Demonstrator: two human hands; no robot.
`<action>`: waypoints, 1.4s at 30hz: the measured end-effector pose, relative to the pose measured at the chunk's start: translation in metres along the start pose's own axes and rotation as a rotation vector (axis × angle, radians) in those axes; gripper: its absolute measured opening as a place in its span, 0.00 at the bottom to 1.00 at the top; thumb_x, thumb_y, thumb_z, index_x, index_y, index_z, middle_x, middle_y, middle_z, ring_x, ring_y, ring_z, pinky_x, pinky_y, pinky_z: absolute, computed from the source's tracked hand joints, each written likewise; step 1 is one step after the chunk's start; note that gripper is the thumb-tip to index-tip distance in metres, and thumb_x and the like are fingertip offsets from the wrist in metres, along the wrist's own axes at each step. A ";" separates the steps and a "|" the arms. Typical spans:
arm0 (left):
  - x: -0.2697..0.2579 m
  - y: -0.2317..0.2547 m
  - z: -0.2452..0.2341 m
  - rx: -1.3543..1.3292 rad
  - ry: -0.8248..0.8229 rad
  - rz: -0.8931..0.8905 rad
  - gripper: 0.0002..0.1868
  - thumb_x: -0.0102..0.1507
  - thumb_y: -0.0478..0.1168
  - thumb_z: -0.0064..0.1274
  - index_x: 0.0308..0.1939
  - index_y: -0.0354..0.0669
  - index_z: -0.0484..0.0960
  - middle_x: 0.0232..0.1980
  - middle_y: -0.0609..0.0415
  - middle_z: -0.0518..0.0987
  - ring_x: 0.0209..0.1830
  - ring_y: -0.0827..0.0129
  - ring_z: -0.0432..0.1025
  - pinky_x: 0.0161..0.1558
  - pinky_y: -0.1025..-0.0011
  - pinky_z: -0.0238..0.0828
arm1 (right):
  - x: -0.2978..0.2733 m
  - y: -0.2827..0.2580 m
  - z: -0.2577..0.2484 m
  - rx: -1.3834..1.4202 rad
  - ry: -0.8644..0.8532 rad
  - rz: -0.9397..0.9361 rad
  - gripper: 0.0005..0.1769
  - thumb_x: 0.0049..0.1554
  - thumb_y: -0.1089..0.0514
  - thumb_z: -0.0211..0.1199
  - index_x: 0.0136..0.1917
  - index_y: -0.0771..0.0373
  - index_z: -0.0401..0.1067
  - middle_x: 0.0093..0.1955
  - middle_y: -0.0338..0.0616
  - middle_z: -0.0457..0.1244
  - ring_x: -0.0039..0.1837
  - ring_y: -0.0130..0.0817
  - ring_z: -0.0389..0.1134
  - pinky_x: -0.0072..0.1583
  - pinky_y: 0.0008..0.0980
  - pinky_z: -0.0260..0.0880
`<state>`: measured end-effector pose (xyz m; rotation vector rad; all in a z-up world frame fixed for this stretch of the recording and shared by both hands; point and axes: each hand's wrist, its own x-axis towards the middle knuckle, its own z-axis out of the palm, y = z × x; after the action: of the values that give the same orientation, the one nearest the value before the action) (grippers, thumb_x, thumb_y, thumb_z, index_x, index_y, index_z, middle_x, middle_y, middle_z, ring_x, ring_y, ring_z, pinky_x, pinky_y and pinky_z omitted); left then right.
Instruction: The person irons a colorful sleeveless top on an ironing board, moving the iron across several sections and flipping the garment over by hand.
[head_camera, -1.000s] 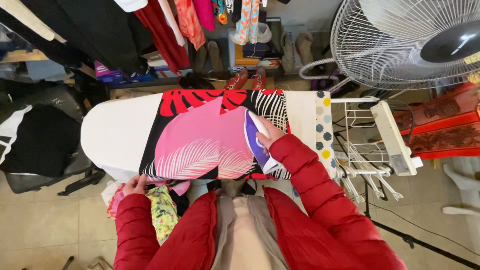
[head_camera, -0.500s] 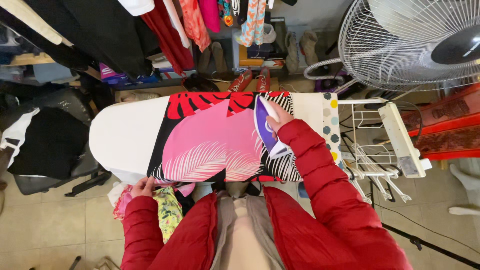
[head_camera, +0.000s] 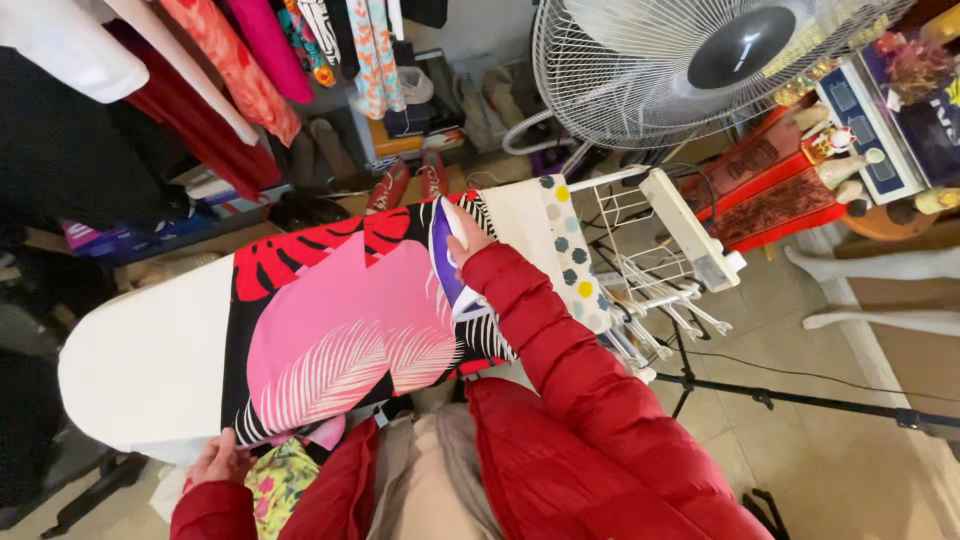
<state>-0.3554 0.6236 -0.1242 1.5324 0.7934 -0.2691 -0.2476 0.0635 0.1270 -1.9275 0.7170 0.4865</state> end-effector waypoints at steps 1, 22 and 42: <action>0.002 0.000 -0.001 -0.002 -0.005 0.003 0.18 0.74 0.51 0.59 0.35 0.48 0.73 0.29 0.49 0.74 0.30 0.66 0.70 0.36 0.64 0.77 | -0.006 -0.002 -0.004 0.000 0.005 -0.002 0.35 0.67 0.48 0.43 0.84 0.29 0.39 0.46 0.50 0.69 0.32 0.35 0.68 0.39 0.34 0.74; 0.024 -0.026 -0.012 -0.214 -0.221 0.092 0.09 0.74 0.43 0.54 0.41 0.46 0.75 0.32 0.55 0.75 0.30 0.68 0.72 0.34 0.65 0.76 | -0.003 -0.010 -0.003 -0.293 -0.174 -0.071 0.37 0.65 0.43 0.46 0.84 0.32 0.41 0.48 0.50 0.71 0.35 0.35 0.71 0.39 0.31 0.74; 0.017 -0.029 -0.029 -0.320 -0.276 -0.041 0.07 0.74 0.35 0.48 0.55 0.41 0.77 0.39 0.44 0.78 0.39 0.60 0.73 0.48 0.43 0.78 | -0.004 -0.016 0.005 -0.106 -0.022 0.042 0.35 0.66 0.46 0.44 0.83 0.24 0.42 0.37 0.52 0.67 0.31 0.36 0.67 0.34 0.31 0.69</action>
<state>-0.3695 0.6540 -0.1527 1.1497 0.6153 -0.3568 -0.2397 0.0745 0.1379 -2.0060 0.7309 0.5813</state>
